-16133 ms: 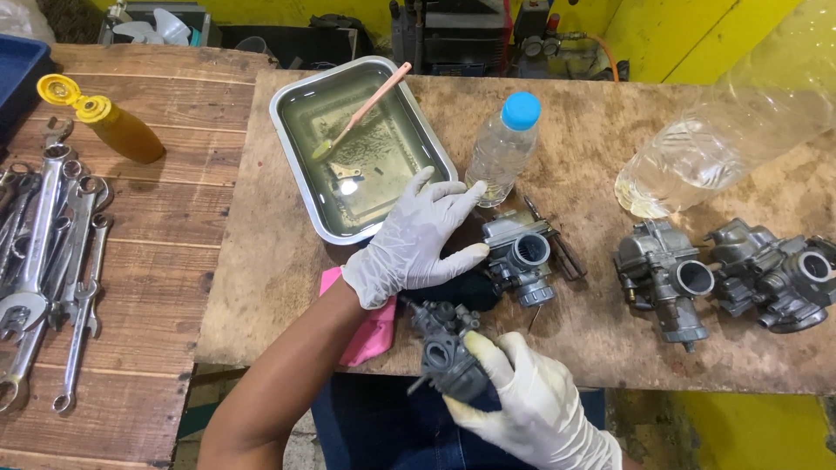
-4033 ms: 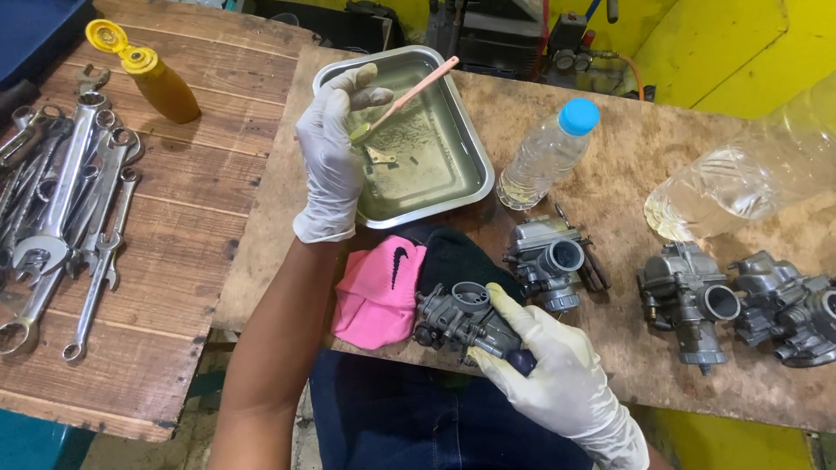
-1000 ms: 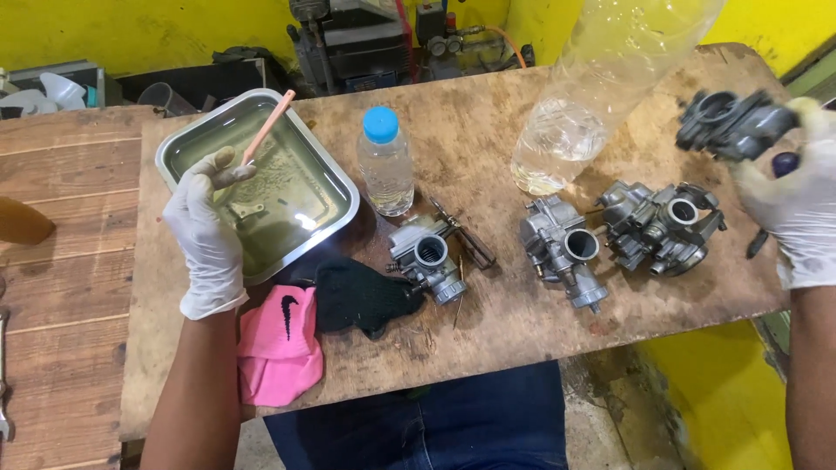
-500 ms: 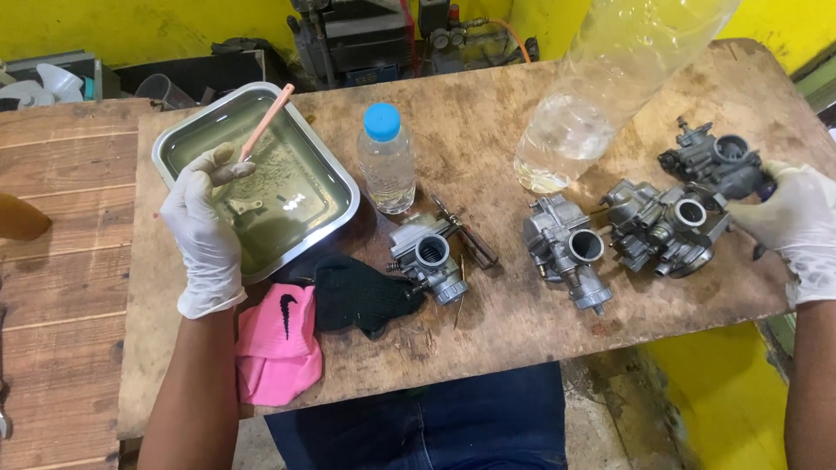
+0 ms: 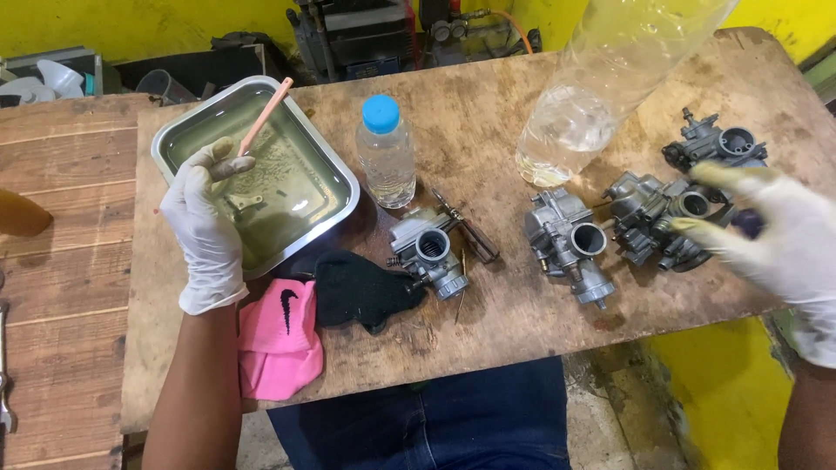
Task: The person uses a screwdriver to adjust and disassemble a carburetor on a wooden workbench. They remove a small internal component, place it in a tray, and then handle several other carburetors, inspecting and rotating them.
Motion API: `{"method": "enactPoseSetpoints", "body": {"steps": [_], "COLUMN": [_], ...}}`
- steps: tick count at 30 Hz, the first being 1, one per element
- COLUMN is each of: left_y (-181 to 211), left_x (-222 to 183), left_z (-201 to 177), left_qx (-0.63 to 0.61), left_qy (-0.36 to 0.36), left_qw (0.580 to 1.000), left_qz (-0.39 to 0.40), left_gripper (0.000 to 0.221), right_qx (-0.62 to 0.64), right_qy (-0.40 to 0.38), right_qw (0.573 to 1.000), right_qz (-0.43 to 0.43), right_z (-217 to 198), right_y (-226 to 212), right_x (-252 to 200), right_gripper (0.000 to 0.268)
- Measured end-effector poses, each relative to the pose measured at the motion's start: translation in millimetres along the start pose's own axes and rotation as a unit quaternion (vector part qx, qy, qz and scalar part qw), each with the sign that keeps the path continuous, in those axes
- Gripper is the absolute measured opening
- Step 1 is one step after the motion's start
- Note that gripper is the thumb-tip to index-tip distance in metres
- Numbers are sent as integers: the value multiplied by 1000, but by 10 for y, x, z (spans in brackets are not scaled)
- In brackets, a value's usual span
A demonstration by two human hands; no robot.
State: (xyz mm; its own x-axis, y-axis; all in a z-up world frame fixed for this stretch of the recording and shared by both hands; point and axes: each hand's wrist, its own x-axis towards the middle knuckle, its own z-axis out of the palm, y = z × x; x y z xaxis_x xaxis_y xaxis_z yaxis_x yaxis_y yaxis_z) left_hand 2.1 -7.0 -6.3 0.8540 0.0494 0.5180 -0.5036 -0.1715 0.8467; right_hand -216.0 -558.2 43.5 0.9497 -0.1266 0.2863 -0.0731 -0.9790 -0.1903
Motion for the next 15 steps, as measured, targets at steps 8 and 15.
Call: {"method": "enactPoseSetpoints", "body": {"steps": [8,15], "left_y": [-25,47], "left_x": [-3,5], "left_z": [-24,-41], "left_qx": [22,31], "left_qy": [2,7], "left_qw": [999,999], "left_qz": [28,27], "left_gripper": [51,53], "right_qx": [-120,-62], "right_qy": [-128,-44], "right_qw": [977,996], "right_qz": [120,35], "right_z": [108,215], "right_y": [-108,49], "right_x": [94,-157], "right_gripper": [53,43]}}
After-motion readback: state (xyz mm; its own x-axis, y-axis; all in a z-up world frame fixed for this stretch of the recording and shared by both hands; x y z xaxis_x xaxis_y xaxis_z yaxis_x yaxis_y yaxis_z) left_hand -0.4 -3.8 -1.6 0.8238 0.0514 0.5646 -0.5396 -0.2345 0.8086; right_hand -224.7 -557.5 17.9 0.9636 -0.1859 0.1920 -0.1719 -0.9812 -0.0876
